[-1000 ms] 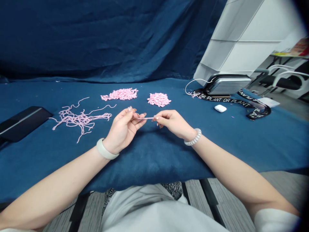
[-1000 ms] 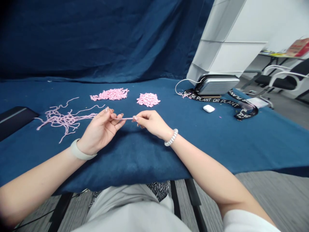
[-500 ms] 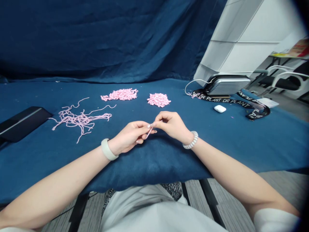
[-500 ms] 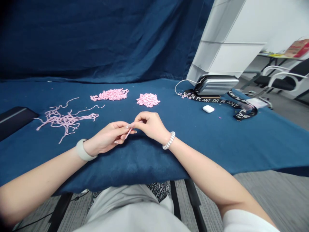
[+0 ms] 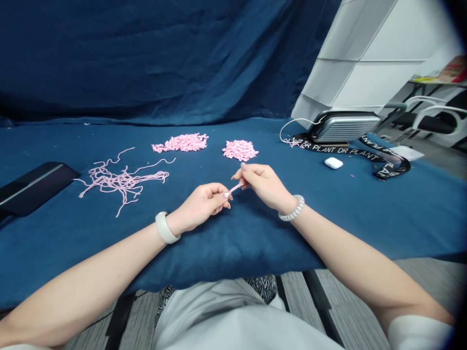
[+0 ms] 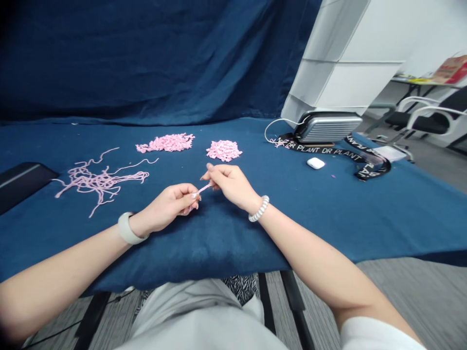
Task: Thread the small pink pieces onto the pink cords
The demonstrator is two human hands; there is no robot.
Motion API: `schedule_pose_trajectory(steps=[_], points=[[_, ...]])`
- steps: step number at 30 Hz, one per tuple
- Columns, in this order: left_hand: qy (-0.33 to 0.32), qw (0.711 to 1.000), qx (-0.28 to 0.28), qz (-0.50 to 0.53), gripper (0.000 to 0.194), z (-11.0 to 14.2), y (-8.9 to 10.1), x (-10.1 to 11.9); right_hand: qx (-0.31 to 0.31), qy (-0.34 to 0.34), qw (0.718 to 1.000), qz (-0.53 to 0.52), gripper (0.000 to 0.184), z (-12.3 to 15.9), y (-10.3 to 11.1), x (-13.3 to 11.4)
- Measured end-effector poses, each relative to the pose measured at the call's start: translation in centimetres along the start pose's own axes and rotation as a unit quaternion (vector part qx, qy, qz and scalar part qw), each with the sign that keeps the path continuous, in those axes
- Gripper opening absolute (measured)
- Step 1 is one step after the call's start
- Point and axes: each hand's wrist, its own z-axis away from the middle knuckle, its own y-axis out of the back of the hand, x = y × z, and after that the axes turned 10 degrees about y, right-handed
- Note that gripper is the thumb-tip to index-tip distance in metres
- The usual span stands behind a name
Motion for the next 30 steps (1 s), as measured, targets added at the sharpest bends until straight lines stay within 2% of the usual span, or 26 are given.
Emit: schedule_pose_trajectory(steps=[4, 9, 12, 14, 17, 21, 30], points=[[-0.036, 0.998, 0.038, -0.021, 0.023, 0.0, 0.0, 0.0, -0.009, -0.046, 0.998, -0.044, 0.085, -0.4, 0.4, 0.3], [-0.092, 0.988, 0.083, -0.090, 0.022, 0.3, 0.2, 0.0, -0.095, -0.078, 0.992, -0.036, 0.089, -0.5, 0.4, 0.7], [-0.117, 0.978, 0.110, -0.133, 0.020, 0.4, 0.2, 0.1, -0.125, -0.089, 0.988, -0.030, 0.094, -0.5, 0.2, 0.8], [-0.129, 0.973, 0.117, -0.153, 0.019, 0.5, 0.1, 0.2, -0.125, -0.076, 0.989, -0.025, 0.092, -0.4, 0.0, 0.8], [-0.133, 0.970, 0.123, -0.165, 0.019, 0.6, 0.1, 0.3, -0.122, -0.022, 0.992, -0.016, 0.080, -0.2, -0.1, 0.7], [-0.125, 0.976, 0.117, -0.132, 0.021, 0.6, 0.1, 0.2, -0.111, 0.028, 0.993, -0.044, 0.072, -0.1, -0.3, 0.8], [-0.131, 0.978, 0.116, -0.117, 0.020, 0.5, -0.2, 0.1, -0.043, 0.018, 0.992, -0.120, 0.065, 0.1, -1.6, 1.5]])
